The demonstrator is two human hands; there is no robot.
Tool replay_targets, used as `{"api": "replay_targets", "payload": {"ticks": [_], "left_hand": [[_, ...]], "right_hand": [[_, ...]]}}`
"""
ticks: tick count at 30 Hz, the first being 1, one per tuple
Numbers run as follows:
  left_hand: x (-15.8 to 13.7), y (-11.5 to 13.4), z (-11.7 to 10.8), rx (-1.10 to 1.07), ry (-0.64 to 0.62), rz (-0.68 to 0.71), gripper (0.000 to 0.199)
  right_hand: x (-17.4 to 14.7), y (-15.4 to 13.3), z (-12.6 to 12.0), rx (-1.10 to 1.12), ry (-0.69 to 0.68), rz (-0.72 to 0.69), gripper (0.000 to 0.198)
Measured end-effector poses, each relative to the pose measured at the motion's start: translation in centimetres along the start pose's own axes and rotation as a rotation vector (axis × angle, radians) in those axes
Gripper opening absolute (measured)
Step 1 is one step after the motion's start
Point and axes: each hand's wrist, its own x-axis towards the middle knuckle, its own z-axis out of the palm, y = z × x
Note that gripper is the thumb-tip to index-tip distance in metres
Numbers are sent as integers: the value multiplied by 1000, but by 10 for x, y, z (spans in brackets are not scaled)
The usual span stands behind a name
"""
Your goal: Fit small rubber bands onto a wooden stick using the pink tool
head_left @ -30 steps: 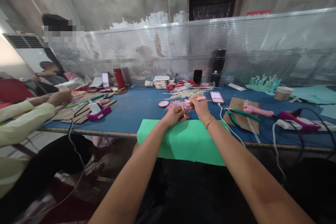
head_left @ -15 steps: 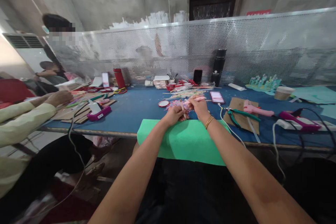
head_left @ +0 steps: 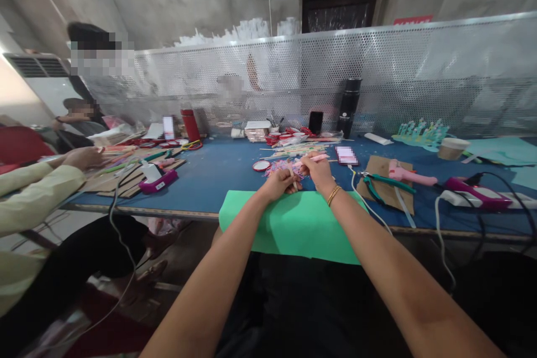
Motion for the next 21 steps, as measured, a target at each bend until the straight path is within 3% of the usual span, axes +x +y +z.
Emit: {"api": "replay_targets", "payload": {"ticks": [7, 15, 21], "left_hand": [[1, 0, 0, -12, 1, -10, 33], [-1, 2, 1, -3, 6, -18, 33], [-1, 2, 0, 4, -7, 17, 35]], "right_hand": [[0, 5, 0, -26, -53, -24, 20], [2, 2, -1, -17, 27, -14, 18], [0, 1, 0, -1, -37, -8, 20]]}}
